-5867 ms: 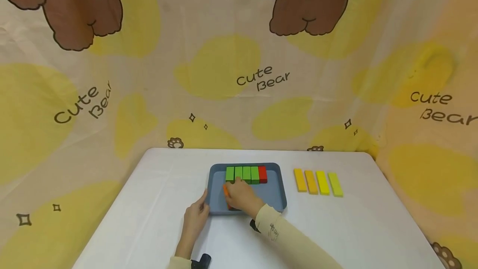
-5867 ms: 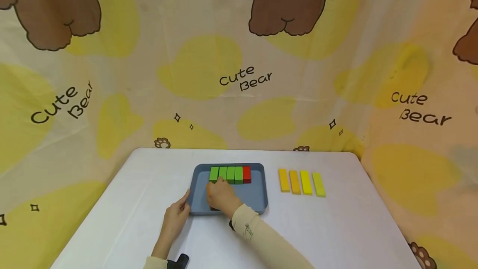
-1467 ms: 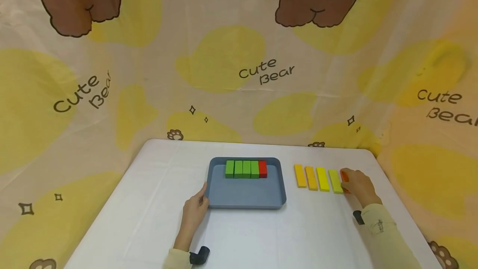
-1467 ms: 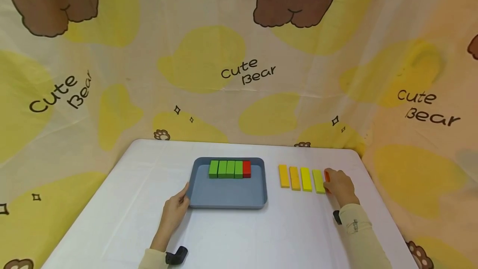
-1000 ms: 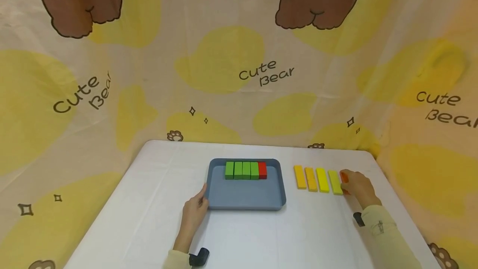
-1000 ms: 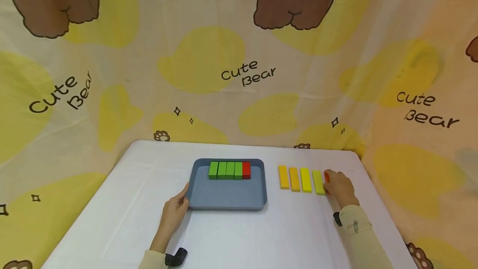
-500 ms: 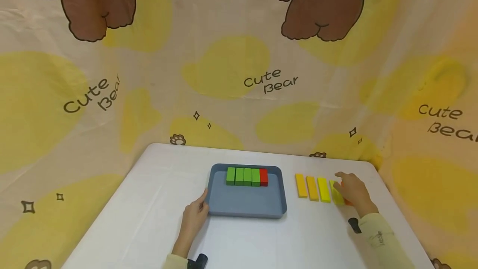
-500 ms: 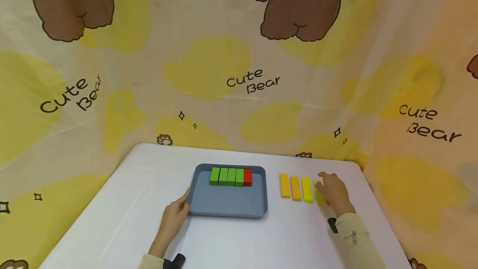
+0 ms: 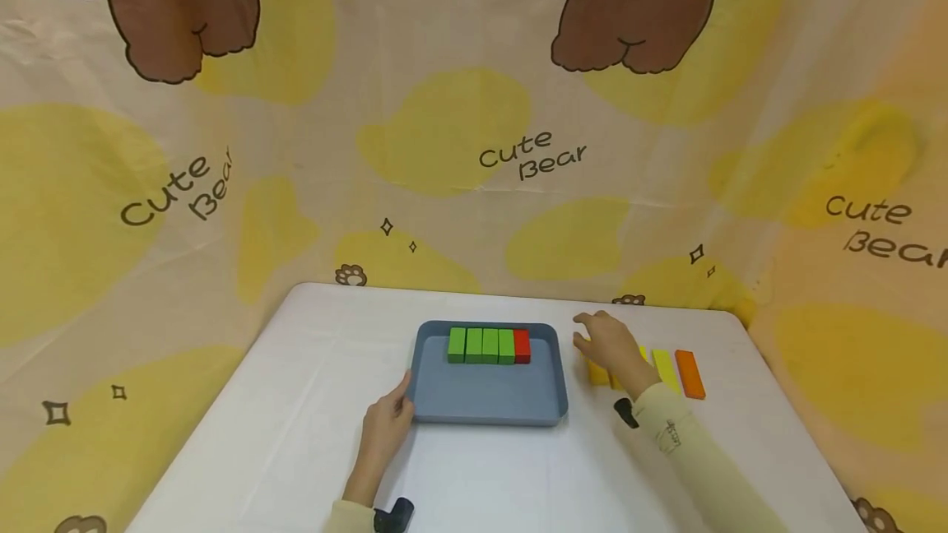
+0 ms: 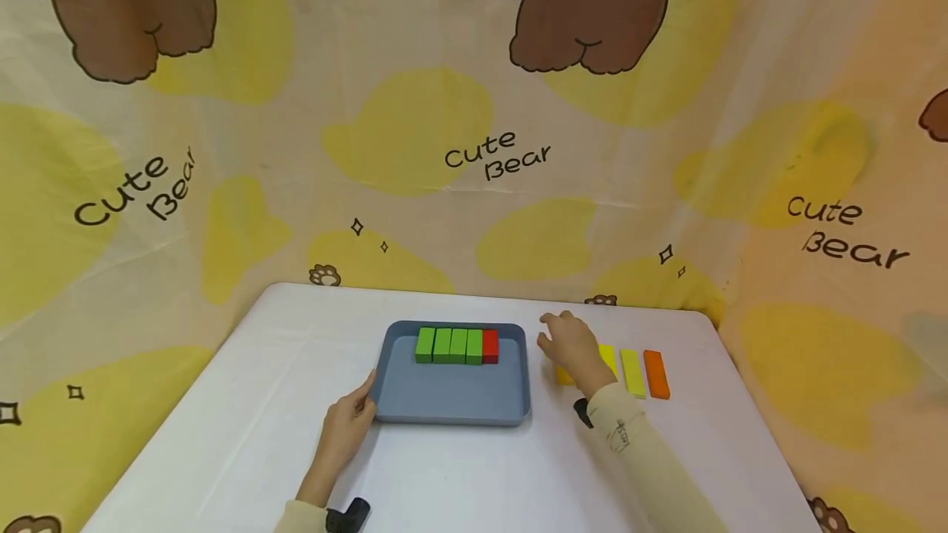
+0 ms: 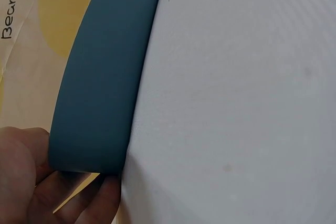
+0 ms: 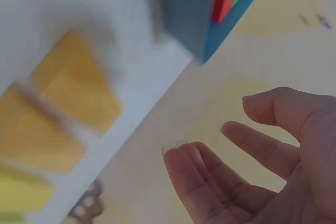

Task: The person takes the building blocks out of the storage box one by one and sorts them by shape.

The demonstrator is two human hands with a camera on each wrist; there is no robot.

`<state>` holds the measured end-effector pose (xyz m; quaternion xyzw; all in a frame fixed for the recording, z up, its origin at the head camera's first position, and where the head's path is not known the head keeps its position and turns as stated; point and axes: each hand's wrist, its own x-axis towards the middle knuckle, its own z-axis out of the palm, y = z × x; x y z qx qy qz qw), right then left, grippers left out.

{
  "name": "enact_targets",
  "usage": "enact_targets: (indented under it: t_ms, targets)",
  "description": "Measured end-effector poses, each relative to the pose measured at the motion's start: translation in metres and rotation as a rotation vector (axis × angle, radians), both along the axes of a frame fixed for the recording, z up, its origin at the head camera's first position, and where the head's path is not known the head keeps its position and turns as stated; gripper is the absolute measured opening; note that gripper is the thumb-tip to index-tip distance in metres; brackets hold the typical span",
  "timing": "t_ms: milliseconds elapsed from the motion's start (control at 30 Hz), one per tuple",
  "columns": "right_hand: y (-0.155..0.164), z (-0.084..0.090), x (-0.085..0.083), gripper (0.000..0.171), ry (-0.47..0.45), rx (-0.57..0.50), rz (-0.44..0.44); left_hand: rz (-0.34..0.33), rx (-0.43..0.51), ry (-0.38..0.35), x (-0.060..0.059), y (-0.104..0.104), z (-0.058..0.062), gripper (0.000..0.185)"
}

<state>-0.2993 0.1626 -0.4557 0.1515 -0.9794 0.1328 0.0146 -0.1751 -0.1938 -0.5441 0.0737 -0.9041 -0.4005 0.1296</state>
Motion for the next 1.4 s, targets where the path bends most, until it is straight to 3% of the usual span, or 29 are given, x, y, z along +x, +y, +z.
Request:
enact_targets:
  t_ms: [200,533,700,1400]
  targets:
    - [-0.051,0.004,-0.001,0.034,0.049,0.015,0.096,-0.001,-0.016,-0.015,-0.001,-0.001,-0.001,0.047]
    - [-0.096,-0.011,-0.017,0.018,-0.078,0.042,0.102,0.017,0.012,-0.015,0.001,0.001,-0.004,0.047]
    - [-0.105,-0.017,-0.019,0.022,-0.122,0.06,0.076,0.022,0.02,-0.02,0.002,0.001,-0.005,0.046]
    - [-0.112,-0.028,-0.017,0.03,-0.126,0.042,0.008,0.023,0.017,0.005,0.001,0.0,-0.003,0.046]
